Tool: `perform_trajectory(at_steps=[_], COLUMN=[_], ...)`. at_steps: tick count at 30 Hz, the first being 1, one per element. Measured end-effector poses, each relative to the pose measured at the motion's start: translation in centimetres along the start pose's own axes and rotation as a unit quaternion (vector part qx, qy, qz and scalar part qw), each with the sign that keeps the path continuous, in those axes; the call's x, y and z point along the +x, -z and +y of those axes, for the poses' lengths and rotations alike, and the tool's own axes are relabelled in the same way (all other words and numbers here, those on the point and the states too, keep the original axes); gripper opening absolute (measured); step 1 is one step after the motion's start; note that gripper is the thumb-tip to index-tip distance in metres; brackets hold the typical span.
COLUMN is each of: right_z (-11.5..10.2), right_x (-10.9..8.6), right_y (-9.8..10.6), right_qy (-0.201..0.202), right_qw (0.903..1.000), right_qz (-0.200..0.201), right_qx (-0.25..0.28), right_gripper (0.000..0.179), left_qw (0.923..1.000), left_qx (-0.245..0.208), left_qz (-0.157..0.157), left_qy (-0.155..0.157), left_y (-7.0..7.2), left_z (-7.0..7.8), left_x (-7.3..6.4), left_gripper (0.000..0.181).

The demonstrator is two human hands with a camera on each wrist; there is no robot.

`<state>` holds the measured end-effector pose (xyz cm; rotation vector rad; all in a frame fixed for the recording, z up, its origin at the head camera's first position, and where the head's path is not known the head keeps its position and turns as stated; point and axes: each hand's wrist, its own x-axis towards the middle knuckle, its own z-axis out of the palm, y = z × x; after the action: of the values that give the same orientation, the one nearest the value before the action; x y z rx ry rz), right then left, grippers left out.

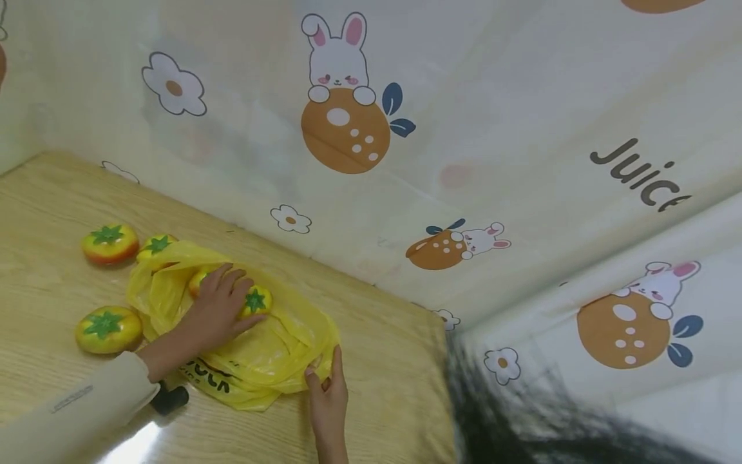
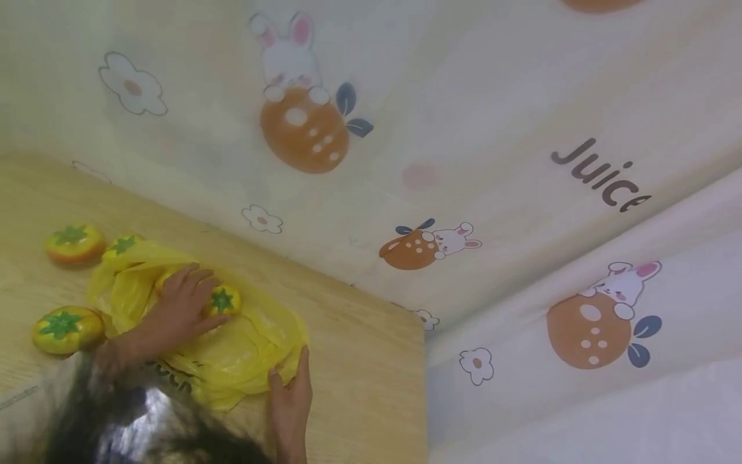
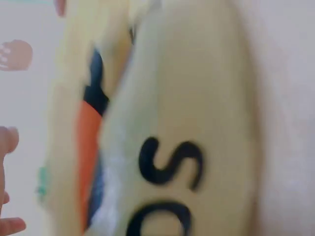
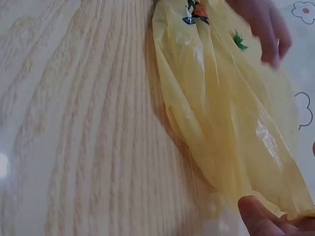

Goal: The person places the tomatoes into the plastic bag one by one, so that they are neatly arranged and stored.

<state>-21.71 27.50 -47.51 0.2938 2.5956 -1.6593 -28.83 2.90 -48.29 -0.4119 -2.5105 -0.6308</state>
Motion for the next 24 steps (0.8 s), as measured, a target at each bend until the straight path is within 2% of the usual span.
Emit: perform_trajectory(at_steps=[4, 8, 11, 12, 13, 17, 19, 24], right_z=[-0.4, -0.6, -0.7, -0.7, -0.7, -0.6, -0.7, -0.9], right_x=[0.3, 0.4, 0.5, 0.5, 0.6, 0.7, 0.7, 0.2], right_y=[-0.1, -0.1, -0.2, -0.2, -0.2, -0.3, -0.4, -0.5], right_qy=[0.02, 0.005, -0.01, -0.012, -0.011, -0.003, 0.0, 0.004], right_qw=[0.9997, 0.9997, 0.9996, 0.9996, 0.9996, 0.999, 0.9989, 0.9987], right_qz=[0.006, 0.018, 0.022, 0.022, 0.023, 0.037, 0.039, 0.036], right_qx=[-0.008, -0.017, -0.012, -0.01, -0.011, -0.024, -0.026, -0.036], right_gripper=[0.075, 0.074, 0.075, 0.075, 0.075, 0.075, 0.075, 0.075], left_qw=[0.9989, 0.9962, 0.9946, 0.9939, 0.993, 0.989, 0.9881, 0.986], left_qx=[-0.02, -0.039, -0.029, -0.022, -0.016, 0.005, 0.008, -0.04], left_qz=[0.042, 0.077, 0.097, 0.102, 0.106, 0.101, 0.093, 0.057], left_qy=[-0.002, 0.002, 0.023, 0.035, 0.051, 0.108, 0.123, 0.151], left_y=[3.4, 6.2, 7.9, 8.4, 8.9, 9.8, 9.9, 9.4], left_z=[-0.2, -1.4, -2.5, -2.9, -3.2, -4.3, -4.9, -5.9], left_x=[-2.1, -4.5, -6.2, -6.7, -7.2, -8.8, -9.4, -11.2], left_gripper=[0.05, 0.046, 0.056, 0.061, 0.059, 0.049, 0.052, 0.049])
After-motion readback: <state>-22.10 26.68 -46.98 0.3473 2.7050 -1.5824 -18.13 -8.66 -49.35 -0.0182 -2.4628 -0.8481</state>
